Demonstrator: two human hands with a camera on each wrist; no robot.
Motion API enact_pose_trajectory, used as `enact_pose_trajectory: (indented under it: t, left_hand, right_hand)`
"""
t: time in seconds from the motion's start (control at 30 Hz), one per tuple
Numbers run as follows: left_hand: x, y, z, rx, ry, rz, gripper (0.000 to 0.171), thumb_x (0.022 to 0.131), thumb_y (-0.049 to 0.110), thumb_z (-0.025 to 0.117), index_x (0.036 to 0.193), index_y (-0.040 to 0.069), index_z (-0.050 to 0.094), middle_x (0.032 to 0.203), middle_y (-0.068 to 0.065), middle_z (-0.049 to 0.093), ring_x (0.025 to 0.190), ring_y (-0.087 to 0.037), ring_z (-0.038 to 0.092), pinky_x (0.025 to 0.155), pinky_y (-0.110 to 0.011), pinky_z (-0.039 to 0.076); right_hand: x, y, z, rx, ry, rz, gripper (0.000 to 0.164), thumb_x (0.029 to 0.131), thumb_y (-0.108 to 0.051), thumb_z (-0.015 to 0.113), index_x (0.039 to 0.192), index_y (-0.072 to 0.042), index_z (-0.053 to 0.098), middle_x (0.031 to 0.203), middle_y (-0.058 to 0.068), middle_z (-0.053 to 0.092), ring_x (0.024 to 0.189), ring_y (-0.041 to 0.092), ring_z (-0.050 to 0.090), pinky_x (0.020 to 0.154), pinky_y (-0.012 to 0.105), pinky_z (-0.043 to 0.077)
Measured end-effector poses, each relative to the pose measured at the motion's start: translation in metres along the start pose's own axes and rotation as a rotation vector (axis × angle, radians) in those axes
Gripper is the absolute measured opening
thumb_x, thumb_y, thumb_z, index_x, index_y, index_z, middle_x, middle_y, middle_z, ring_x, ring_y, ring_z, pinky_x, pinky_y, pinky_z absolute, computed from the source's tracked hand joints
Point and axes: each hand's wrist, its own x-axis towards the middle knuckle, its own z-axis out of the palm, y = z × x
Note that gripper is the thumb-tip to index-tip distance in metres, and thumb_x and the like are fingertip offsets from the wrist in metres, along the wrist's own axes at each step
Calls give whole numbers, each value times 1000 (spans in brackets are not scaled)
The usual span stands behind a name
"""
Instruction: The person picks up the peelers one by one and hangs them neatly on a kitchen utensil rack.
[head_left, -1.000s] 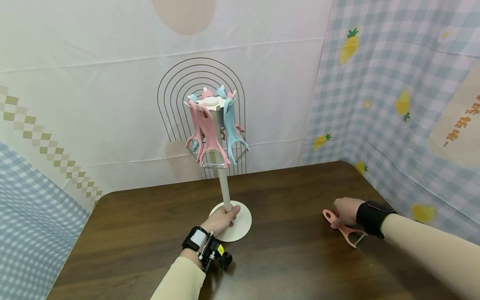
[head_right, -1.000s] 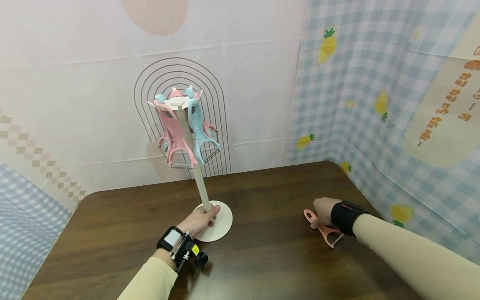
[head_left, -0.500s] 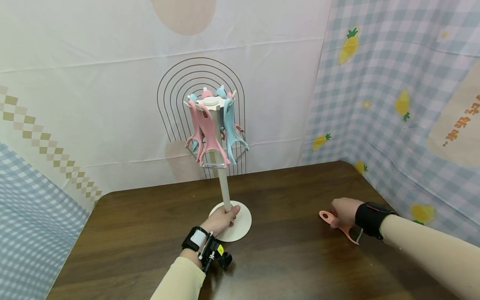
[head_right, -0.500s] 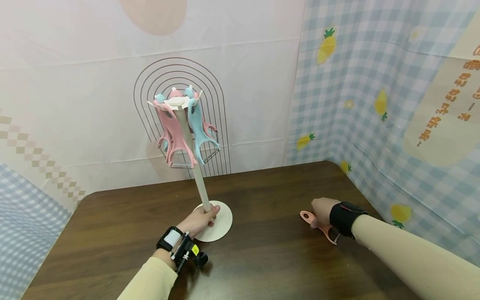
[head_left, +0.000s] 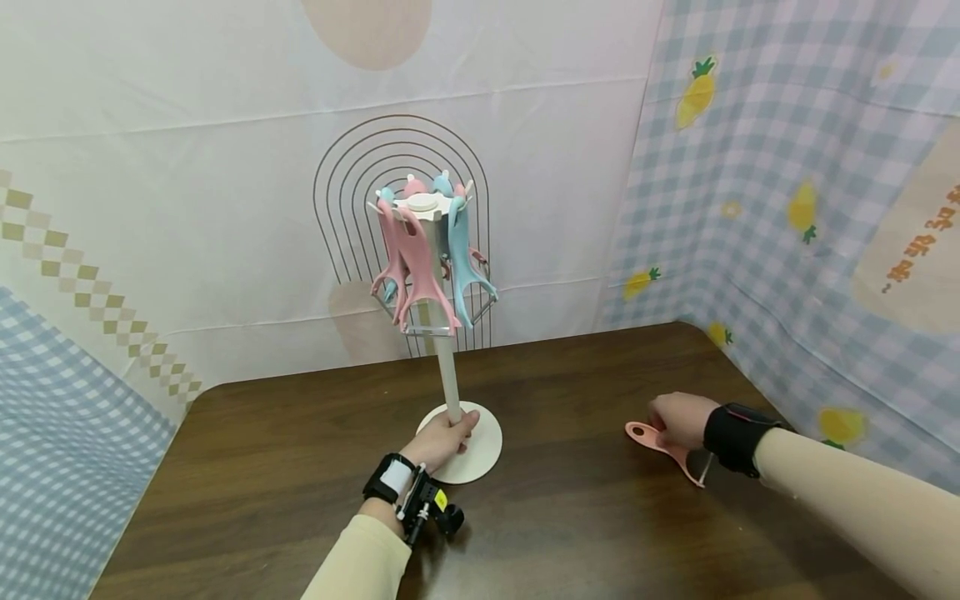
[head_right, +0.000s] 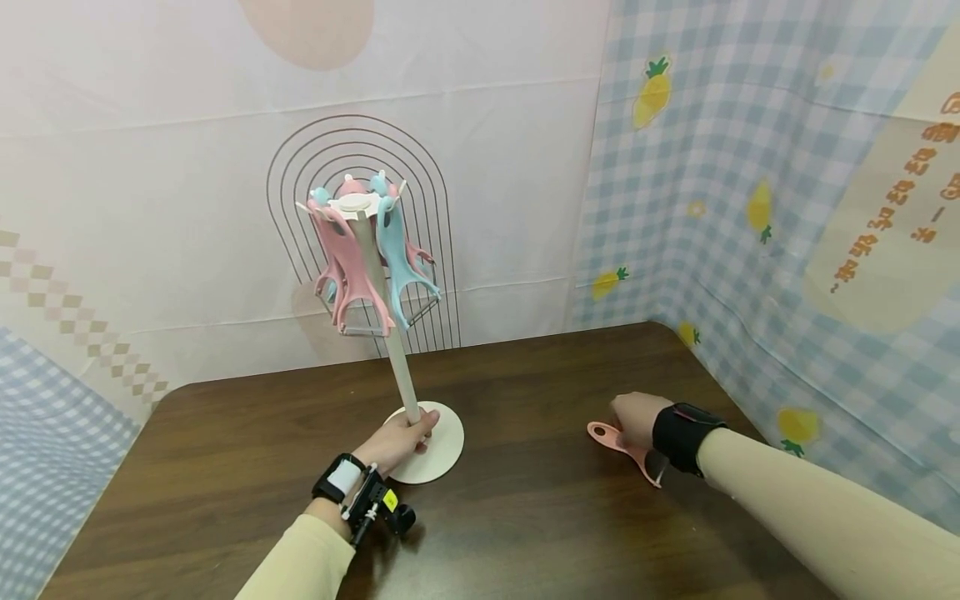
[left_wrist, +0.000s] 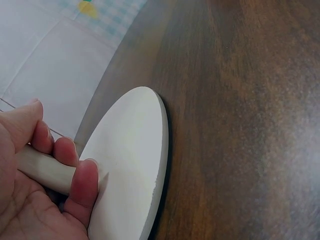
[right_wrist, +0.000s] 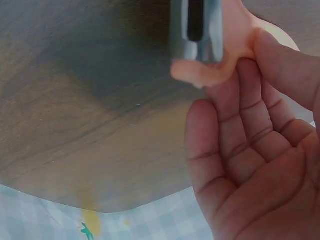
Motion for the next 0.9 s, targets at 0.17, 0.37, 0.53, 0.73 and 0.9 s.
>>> enact_pose_trajectory:
  t: [0.17,0.37,0.53,0.73,0.9]
  left_hand:
    - [-1,1,-1,6,11,8,40,102,34,49,82,-1,53,74,-7,50,65,-17,48,62,-29,38]
    - [0,-2,-1,13,2,-8,38,102,33,49,83,0,53,76,-6,50,66,-17,49,63,-28,40]
    - [1,-3,-1,22,-7,-17,38,103,34,48,83,1,53,75,-6,50,66,-17,49,64,-29,39]
    - [1,-3,0,21,-6,-12,40,102,35,48,83,1,54,73,-5,50,65,-17,49,65,-30,39]
    - [1,-2,0,23,-5,-7,40,102,35,48,83,1,54,73,-5,50,65,-17,50,65,-30,40]
  right_hand:
    - [6,-3,-10,10,44,-20,20,87,-13,73,79,-12,54,70,0,50,61,15,43,56,31,34]
    - [12,-17,-49,63,174,-53,15,92,-17,67,85,-12,55,71,-1,51,59,14,44,55,32,33]
    - [11,-38,-83,87,329,-152,14,94,-19,65,88,-12,55,71,-1,49,58,13,42,54,32,32]
    - [9,-64,-107,113,457,-269,9,95,-19,63,92,-15,56,74,-4,51,60,12,44,56,31,36]
    - [1,-89,-123,199,557,-323,6,97,-19,62,97,-16,57,79,-3,56,66,13,48,59,32,39]
